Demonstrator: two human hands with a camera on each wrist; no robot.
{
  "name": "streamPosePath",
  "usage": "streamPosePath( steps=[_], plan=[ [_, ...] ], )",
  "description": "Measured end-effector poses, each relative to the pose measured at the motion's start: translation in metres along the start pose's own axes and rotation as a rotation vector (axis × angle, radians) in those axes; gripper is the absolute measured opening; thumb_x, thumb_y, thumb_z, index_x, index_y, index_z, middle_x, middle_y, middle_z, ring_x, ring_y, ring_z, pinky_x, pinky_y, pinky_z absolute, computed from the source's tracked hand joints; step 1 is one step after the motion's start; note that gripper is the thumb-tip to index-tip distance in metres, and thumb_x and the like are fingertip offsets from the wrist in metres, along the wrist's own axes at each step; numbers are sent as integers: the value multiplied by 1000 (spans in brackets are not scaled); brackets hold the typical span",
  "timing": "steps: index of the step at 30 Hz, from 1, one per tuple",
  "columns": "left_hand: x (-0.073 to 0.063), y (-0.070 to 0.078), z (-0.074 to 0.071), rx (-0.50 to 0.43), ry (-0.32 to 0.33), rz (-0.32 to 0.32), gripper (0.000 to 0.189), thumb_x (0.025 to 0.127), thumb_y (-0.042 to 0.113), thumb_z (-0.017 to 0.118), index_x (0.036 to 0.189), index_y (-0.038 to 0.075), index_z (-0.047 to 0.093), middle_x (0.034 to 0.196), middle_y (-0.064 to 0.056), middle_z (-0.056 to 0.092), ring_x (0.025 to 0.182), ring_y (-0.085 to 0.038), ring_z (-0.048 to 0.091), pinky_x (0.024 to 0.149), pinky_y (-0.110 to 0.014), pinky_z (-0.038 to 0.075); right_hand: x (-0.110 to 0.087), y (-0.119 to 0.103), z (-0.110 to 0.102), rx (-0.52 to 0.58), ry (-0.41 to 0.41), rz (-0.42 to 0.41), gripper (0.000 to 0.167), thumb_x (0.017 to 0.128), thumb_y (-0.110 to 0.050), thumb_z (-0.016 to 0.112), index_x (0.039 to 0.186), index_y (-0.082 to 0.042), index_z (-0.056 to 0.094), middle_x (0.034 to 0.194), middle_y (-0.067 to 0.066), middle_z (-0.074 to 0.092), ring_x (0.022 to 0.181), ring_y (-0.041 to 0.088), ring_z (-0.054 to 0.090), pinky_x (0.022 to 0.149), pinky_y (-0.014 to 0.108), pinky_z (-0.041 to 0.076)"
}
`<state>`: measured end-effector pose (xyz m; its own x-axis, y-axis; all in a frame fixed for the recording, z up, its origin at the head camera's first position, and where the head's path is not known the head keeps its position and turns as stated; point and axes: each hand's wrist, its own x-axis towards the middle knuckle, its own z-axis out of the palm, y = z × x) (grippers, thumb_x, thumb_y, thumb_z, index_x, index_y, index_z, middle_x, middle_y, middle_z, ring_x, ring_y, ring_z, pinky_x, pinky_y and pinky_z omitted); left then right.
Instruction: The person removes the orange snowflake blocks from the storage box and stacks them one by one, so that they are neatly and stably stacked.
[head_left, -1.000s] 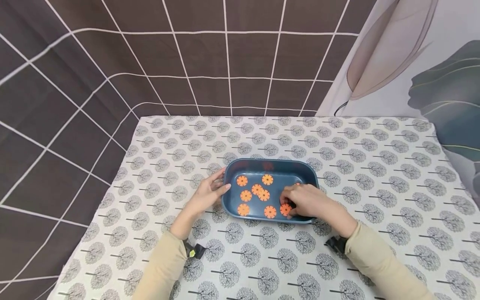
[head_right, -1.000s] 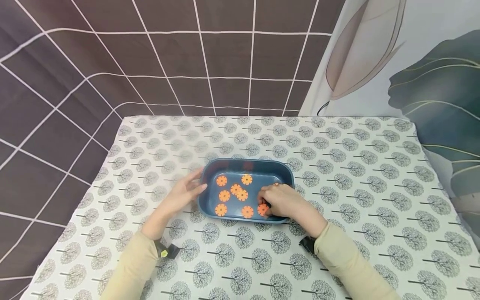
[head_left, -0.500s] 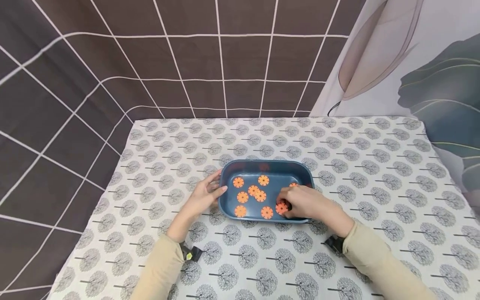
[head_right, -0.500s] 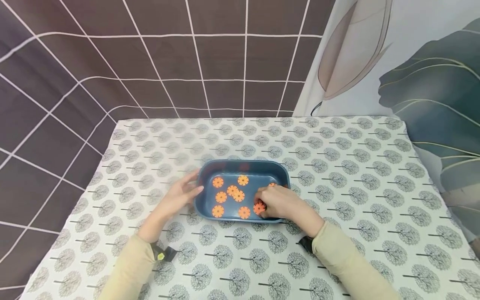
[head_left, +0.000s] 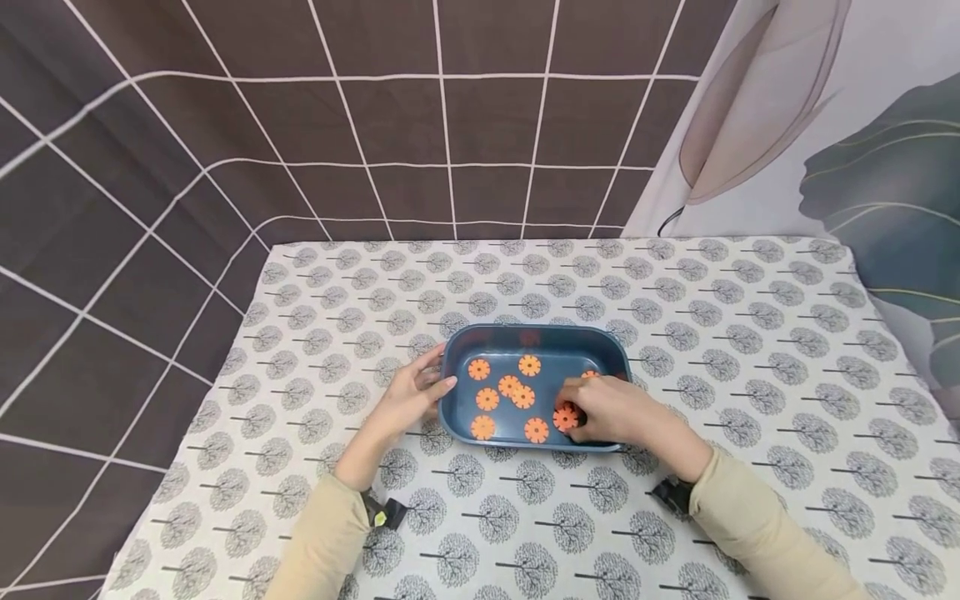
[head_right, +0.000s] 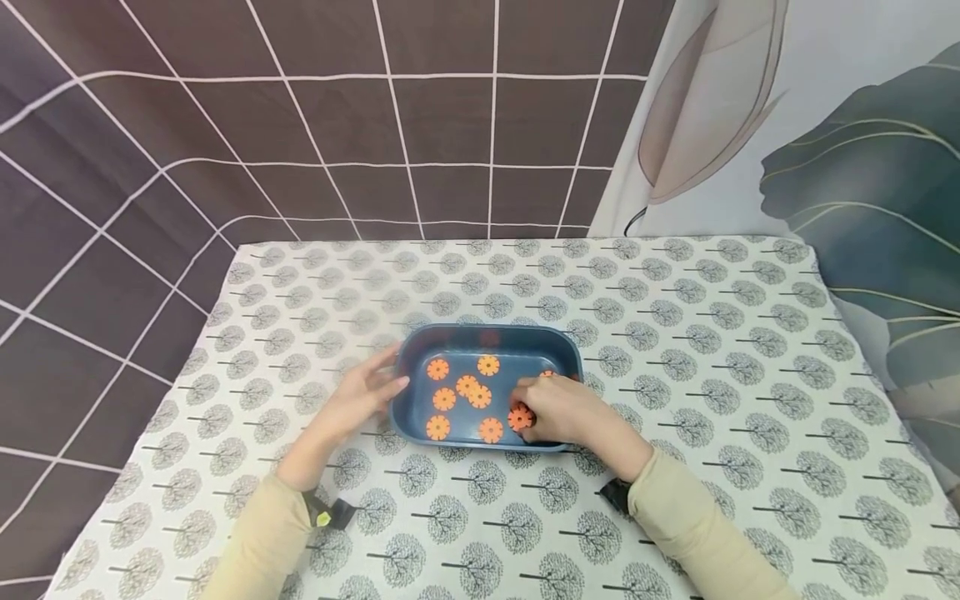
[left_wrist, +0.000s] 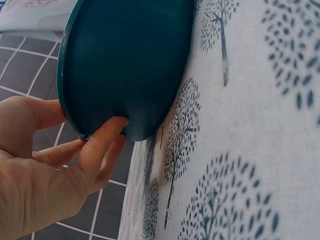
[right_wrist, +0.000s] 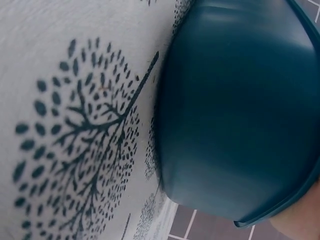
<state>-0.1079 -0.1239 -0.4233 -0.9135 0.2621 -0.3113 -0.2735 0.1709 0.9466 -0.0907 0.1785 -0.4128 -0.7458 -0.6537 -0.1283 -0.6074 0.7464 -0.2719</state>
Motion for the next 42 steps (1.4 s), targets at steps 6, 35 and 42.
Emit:
streamPosePath(
  steps=[6,35,42],
  plan=[
    [1,2,1,11,4,16,65,87,7,62,145,17,33,141,-16,39,120,-34,49,77,-37,58,-3,2,0,58,103,-35,33,72,-29,75,100,-15,67,91,-9,58,67,3,49,60,21,50],
    [-5,-8,4,-10,44,42,61,86,5,62,142,17,39,137,-17,43,119,-36,50,76,-38,58,-36,31,-10,212,570,-170,41,67,-8,78,105,-10,62,97,-6,60,80,6,56,65,21,55],
    [-5,-6,4,4,45,31,61,86,7,63,141,17,39,139,-17,42,122,-37,48,79,-38,57,-54,45,-16,188,628,-105,43,66,-7,79,106,-9,64,99,-5,62,84,7,58,71,20,55]
  ],
)
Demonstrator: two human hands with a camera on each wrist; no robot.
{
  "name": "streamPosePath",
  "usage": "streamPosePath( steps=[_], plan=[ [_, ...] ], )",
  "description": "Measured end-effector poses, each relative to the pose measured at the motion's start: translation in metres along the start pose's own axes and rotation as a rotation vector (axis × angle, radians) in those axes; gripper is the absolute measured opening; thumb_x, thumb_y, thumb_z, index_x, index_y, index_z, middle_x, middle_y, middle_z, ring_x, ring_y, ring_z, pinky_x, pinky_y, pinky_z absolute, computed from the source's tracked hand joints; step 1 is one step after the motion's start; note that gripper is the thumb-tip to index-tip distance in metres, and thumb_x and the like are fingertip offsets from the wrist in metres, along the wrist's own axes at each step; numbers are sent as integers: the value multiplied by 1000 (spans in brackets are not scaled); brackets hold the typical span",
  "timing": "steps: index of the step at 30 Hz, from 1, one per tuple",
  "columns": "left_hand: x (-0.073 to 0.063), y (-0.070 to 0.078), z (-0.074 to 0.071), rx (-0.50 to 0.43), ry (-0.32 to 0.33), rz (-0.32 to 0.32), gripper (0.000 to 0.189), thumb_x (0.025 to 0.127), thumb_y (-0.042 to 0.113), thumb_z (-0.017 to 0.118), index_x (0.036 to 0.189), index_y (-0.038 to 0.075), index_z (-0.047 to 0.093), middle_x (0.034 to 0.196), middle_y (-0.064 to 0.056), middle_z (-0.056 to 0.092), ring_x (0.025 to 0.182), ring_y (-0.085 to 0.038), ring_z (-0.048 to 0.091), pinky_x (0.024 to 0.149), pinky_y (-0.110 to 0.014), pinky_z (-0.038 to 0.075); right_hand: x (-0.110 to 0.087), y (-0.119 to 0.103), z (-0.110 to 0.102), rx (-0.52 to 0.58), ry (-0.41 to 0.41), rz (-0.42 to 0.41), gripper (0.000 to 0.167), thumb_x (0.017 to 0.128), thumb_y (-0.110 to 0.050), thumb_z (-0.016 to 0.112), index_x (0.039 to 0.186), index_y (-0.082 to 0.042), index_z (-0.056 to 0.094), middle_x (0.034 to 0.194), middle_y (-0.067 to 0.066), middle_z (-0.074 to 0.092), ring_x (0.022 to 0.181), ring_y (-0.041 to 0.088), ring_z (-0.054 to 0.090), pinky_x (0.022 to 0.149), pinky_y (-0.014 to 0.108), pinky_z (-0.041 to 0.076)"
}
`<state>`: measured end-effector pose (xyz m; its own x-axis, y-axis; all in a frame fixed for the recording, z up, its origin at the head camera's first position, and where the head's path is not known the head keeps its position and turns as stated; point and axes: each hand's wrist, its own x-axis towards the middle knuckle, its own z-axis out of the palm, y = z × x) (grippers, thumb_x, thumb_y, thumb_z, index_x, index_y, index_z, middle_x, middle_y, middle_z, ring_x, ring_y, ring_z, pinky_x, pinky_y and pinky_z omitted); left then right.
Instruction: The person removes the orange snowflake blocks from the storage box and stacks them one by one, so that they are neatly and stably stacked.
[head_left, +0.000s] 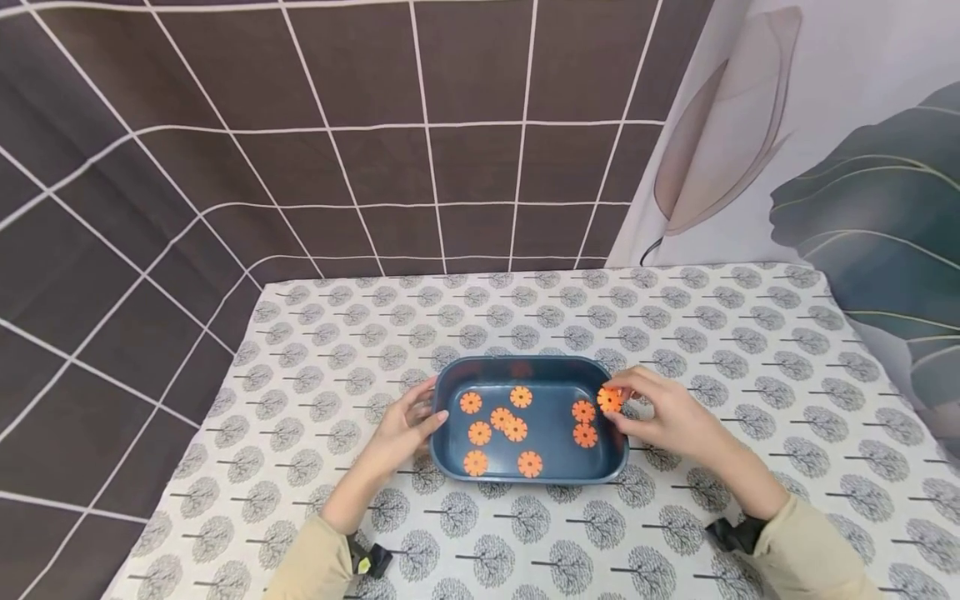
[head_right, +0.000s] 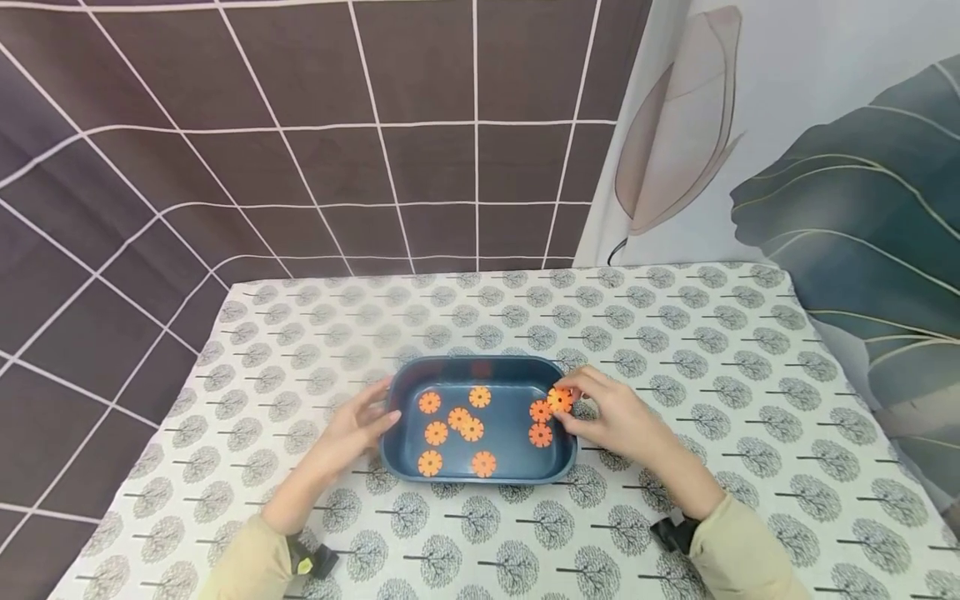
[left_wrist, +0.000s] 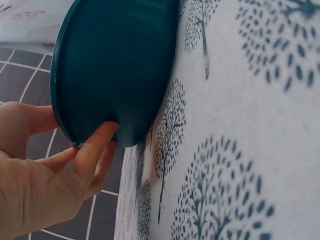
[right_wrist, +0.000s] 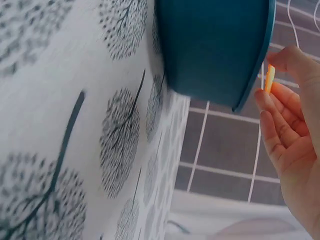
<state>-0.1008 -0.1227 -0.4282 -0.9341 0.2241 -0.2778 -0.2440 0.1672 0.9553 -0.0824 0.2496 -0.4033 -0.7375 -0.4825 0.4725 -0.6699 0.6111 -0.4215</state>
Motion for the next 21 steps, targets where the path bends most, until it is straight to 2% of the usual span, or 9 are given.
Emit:
streamPosePath(
  steps=[7,13,18,21],
  plan=[
    [-1,1,0,6,-3,-2,62,87,6,62,142,16,38,140,-14,41,125,-36,44,83,-38,56,-17,7,-10,-61,56,89,43,62,-6,81,102,-9,64,97,-5,63,82,6,56,73,13,49],
    [-3,2,-1,-4,11,-8,63,86,6,63,143,17,37,140,-13,41,124,-35,45,80,-39,57,-29,12,-12,-72,66,96,44,61,-3,80,101,-5,63,94,-2,64,80,8,56,73,9,48],
    [-2,3,-1,-13,3,-15,63,86,6,62,143,16,37,139,-13,42,123,-34,45,80,-39,57,-37,18,-16,-91,56,108,45,59,-3,80,101,-4,63,95,0,64,79,8,56,71,10,48],
    [-2,3,3,-8,0,-17,62,87,7,62,142,17,38,139,-13,42,124,-34,45,80,-38,57,-43,19,-19,-112,31,149,44,60,-3,80,101,-5,63,93,-1,64,77,8,56,68,15,51]
  ],
)
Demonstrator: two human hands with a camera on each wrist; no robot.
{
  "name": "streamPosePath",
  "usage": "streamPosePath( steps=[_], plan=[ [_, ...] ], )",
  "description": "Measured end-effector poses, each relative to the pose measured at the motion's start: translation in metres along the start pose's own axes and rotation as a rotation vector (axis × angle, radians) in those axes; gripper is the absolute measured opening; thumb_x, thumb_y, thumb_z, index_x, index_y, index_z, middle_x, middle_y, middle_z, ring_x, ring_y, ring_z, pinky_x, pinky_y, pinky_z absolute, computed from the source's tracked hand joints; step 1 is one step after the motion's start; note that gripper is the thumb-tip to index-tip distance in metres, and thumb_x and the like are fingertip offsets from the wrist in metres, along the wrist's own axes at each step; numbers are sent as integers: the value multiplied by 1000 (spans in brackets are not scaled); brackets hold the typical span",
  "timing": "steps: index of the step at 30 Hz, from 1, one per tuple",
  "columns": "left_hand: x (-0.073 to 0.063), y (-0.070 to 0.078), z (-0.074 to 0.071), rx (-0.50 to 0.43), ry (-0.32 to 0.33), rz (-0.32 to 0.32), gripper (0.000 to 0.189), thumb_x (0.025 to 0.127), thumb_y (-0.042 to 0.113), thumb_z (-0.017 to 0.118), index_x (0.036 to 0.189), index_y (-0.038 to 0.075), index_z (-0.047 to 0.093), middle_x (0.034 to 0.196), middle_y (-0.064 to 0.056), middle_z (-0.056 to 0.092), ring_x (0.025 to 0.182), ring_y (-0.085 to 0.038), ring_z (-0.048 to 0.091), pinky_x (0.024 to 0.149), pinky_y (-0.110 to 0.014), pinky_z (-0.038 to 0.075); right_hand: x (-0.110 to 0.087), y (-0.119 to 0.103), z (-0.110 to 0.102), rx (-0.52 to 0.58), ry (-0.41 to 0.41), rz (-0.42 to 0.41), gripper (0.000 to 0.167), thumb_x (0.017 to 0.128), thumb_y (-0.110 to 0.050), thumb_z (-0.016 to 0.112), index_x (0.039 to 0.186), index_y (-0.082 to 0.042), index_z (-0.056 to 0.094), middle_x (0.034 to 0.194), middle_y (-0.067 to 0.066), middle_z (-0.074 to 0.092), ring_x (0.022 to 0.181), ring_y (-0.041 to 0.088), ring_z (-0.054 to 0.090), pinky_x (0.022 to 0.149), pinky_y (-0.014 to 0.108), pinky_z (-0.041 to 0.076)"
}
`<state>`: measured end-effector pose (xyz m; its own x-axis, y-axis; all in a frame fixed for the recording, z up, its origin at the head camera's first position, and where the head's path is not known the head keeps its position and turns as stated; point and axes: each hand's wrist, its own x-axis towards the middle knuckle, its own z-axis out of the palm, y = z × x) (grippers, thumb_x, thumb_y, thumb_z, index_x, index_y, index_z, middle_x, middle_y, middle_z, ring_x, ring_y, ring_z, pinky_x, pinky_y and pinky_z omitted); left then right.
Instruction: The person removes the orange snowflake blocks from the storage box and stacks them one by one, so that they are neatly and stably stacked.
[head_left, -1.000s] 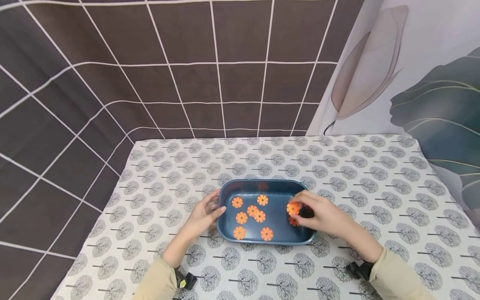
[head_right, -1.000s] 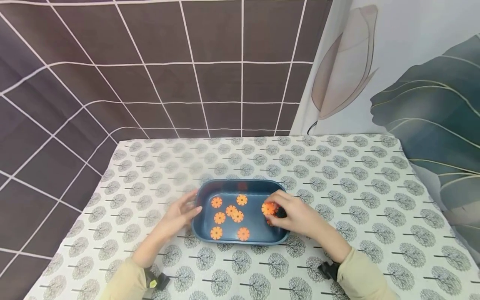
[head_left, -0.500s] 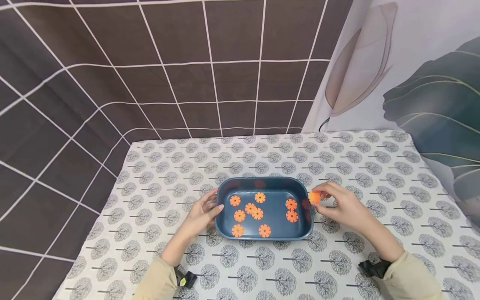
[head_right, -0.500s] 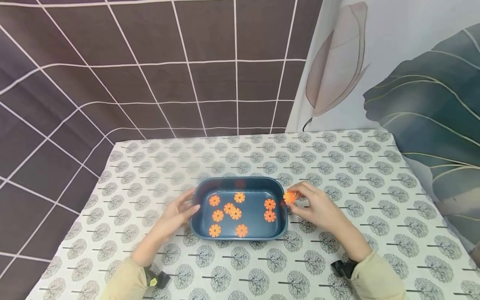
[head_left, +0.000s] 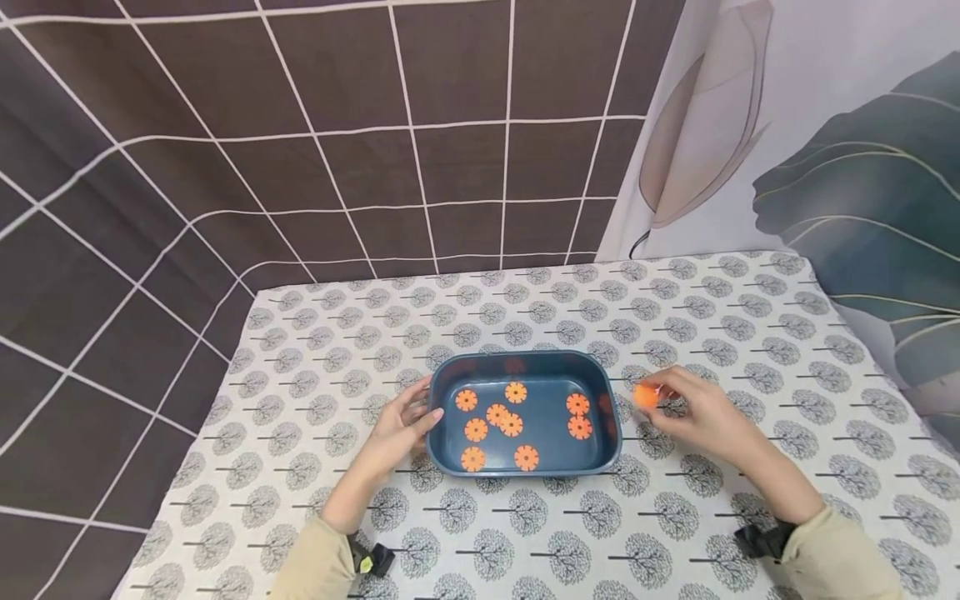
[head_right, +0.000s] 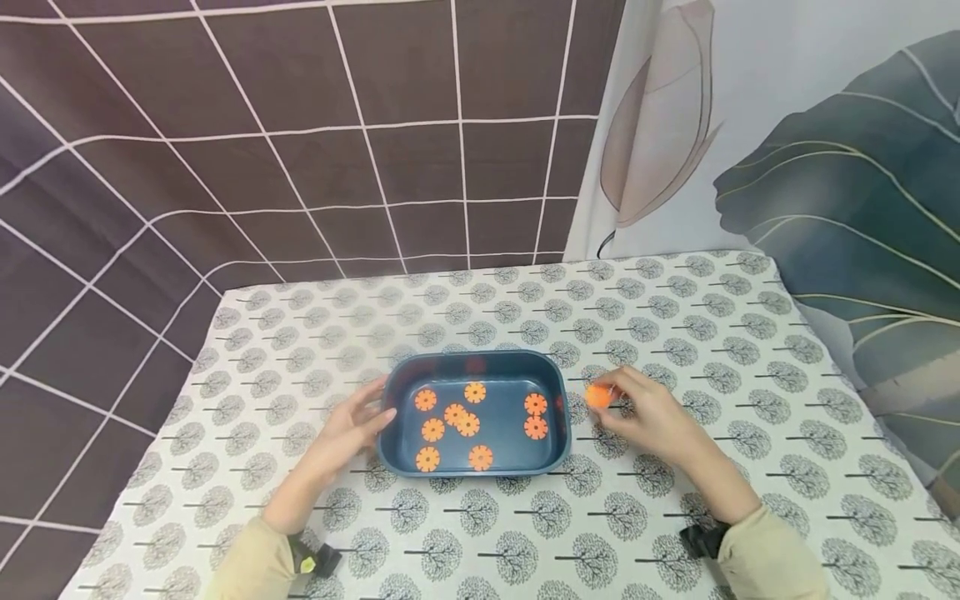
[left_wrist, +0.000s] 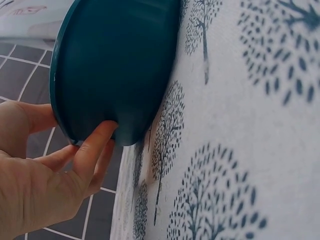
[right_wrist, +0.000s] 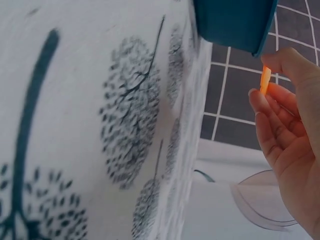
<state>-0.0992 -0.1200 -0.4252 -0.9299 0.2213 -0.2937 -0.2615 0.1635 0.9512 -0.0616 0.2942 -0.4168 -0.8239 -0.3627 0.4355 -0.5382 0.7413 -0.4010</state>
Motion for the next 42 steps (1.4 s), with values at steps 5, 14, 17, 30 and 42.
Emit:
streamPosePath(
  steps=[5,14,17,30,42],
  plan=[
    [1,-4,3,-13,-28,17,61,88,8,60,143,15,36,139,-14,41,124,-36,44,82,-38,56,-9,-1,-2,-36,-83,69,41,65,-4,79,102,-5,63,92,-1,64,77,10,58,64,27,56],
    [2,-5,-2,3,-7,34,62,87,9,62,143,15,37,140,-15,41,125,-37,43,83,-39,56,-15,3,13,-86,-175,87,39,69,-14,79,104,-7,63,94,-2,62,78,8,57,66,29,56],
    [2,-4,-2,8,-14,30,62,88,9,61,143,14,36,140,-16,40,125,-38,43,83,-39,56,-18,2,15,-65,-192,101,36,71,-15,78,102,-8,63,88,-7,59,72,2,52,60,24,53],
    [3,0,-1,-6,-14,48,60,88,7,60,143,13,36,141,-18,40,126,-39,43,83,-42,56,-9,5,24,-112,-262,94,33,75,-19,76,102,-7,63,95,0,61,86,20,61,75,41,56],
    [1,0,-2,-19,-24,24,61,87,6,61,143,13,36,140,-17,42,123,-37,45,81,-41,57,-10,1,25,-139,-338,183,37,79,-25,72,109,-7,61,98,2,59,86,22,59,75,43,53]
  ],
)
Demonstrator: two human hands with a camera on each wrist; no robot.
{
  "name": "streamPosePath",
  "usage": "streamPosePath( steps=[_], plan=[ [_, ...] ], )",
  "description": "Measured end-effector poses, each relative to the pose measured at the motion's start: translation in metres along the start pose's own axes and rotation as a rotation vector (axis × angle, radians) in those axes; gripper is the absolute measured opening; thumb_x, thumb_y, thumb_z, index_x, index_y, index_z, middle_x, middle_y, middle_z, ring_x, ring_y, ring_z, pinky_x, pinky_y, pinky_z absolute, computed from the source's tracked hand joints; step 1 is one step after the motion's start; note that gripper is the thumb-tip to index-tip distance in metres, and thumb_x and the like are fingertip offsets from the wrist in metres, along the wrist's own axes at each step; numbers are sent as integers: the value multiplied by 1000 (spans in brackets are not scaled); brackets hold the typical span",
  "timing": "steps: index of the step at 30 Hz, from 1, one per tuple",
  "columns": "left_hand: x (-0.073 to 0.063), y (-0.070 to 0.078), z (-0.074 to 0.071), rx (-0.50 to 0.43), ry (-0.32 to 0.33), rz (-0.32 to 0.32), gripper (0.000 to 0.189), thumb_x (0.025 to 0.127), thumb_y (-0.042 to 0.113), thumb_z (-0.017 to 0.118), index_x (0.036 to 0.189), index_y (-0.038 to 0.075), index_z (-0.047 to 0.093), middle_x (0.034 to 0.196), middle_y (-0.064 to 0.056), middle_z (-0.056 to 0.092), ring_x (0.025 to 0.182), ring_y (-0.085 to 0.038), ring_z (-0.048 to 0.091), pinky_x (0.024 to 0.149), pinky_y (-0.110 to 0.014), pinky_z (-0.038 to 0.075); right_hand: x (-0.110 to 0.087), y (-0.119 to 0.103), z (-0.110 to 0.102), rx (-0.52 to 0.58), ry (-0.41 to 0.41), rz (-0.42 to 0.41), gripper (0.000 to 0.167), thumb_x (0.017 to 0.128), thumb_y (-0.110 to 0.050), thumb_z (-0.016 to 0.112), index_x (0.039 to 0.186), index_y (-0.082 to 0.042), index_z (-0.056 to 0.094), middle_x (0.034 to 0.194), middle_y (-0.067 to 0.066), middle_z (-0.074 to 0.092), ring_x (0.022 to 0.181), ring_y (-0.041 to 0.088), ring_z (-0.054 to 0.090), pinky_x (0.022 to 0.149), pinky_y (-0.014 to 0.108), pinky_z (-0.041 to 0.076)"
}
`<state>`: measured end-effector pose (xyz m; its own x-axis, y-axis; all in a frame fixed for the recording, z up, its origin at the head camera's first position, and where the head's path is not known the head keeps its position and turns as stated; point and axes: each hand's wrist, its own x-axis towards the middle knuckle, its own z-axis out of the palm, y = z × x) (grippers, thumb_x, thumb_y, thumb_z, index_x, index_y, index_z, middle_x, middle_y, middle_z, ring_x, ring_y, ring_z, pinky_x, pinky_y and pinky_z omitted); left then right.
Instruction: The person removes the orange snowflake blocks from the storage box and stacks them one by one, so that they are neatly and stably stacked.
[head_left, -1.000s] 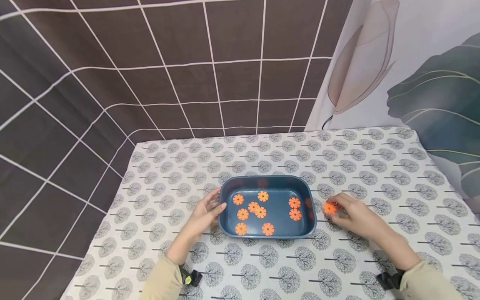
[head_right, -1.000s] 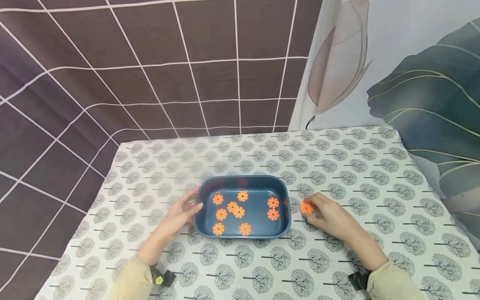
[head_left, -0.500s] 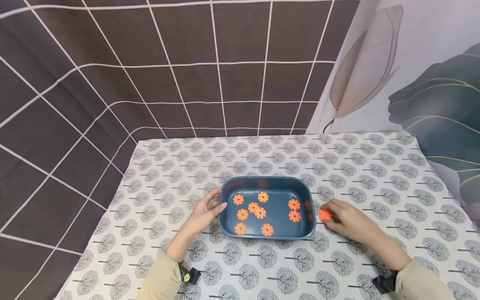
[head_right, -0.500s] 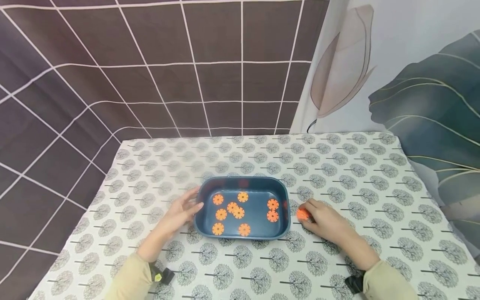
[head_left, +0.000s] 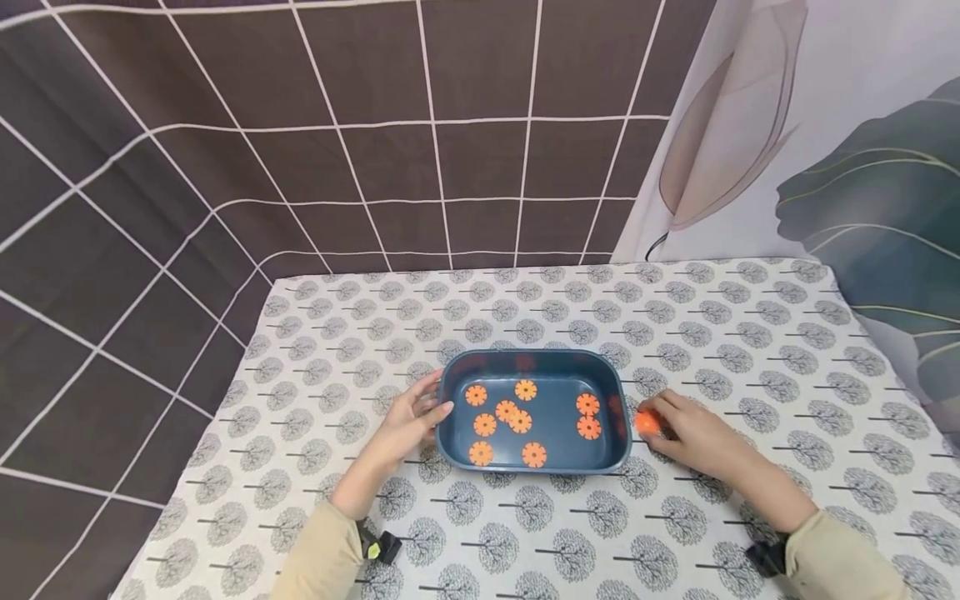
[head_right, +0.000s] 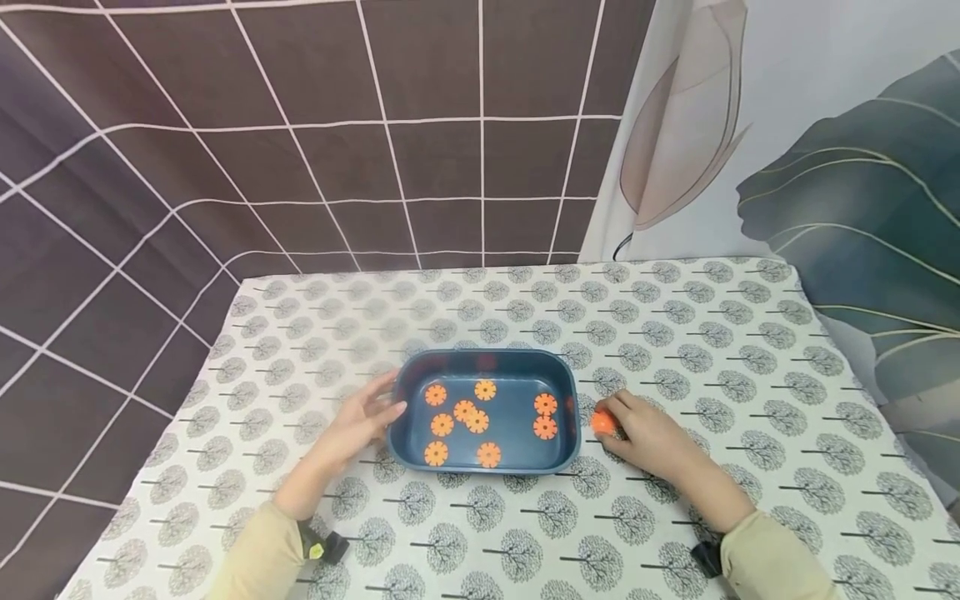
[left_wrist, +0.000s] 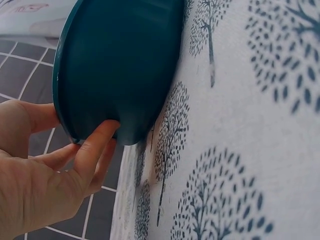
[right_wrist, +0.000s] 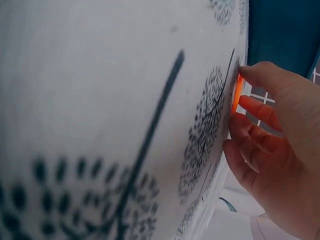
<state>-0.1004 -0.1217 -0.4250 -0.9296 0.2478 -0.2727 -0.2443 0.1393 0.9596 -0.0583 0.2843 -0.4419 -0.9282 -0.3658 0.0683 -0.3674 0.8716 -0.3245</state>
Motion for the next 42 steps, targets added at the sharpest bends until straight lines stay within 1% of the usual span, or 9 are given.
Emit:
streamPosePath(
  steps=[9,17,22,27,29,32,35,40,42],
  plan=[
    [1,-3,1,-11,0,7,61,88,7,61,143,13,36,141,-19,41,124,-39,44,80,-42,57,0,-1,-4,-23,-27,-10,38,78,-26,73,110,-9,61,94,-2,55,79,13,54,68,35,51],
    [1,-2,0,-3,-8,7,61,88,6,61,144,13,35,141,-17,40,122,-36,46,82,-40,56,-2,-3,-7,-55,-9,-50,38,80,-27,72,111,-10,61,95,-1,57,82,17,57,71,39,53],
    [2,-1,-1,-4,5,-5,62,88,6,61,143,15,36,141,-15,40,124,-35,46,81,-40,56,0,-2,-9,-74,-10,-89,39,80,-28,72,111,-8,60,94,-2,57,79,11,54,69,35,53],
    [0,-1,0,-12,12,-16,62,87,6,62,143,17,37,141,-12,41,125,-34,45,82,-40,56,0,-3,-14,-61,-12,-82,46,80,-30,72,116,-6,57,90,-3,56,72,6,52,63,30,51],
    [2,0,1,-11,9,-12,62,87,6,62,143,17,37,140,-12,41,125,-34,45,82,-40,56,0,-2,-16,-60,15,-81,49,79,-30,73,118,-5,57,92,-1,58,72,9,55,64,32,52],
    [4,2,2,-9,5,-5,62,87,5,62,142,17,37,139,-13,42,124,-34,45,82,-40,56,1,-1,-19,-58,63,-94,50,79,-28,74,119,-5,57,100,5,62,79,19,61,71,42,54],
    [5,2,3,-8,1,2,62,87,4,61,143,16,37,139,-14,41,124,-35,45,82,-40,56,4,-2,-22,-41,91,-98,50,79,-27,74,120,-5,56,106,7,62,88,25,62,78,50,53],
    [3,1,1,-1,-3,7,62,88,5,61,143,15,36,140,-16,40,124,-36,45,82,-40,56,7,-7,-28,-19,116,-113,46,79,-21,73,120,-5,57,108,8,62,90,25,62,80,50,52],
    [0,0,-1,6,9,-6,62,88,6,61,143,17,37,140,-15,41,123,-35,46,81,-39,57,10,-10,-29,-21,121,-115,44,80,-20,72,119,-7,57,109,7,62,91,25,62,79,49,53]
  ],
)
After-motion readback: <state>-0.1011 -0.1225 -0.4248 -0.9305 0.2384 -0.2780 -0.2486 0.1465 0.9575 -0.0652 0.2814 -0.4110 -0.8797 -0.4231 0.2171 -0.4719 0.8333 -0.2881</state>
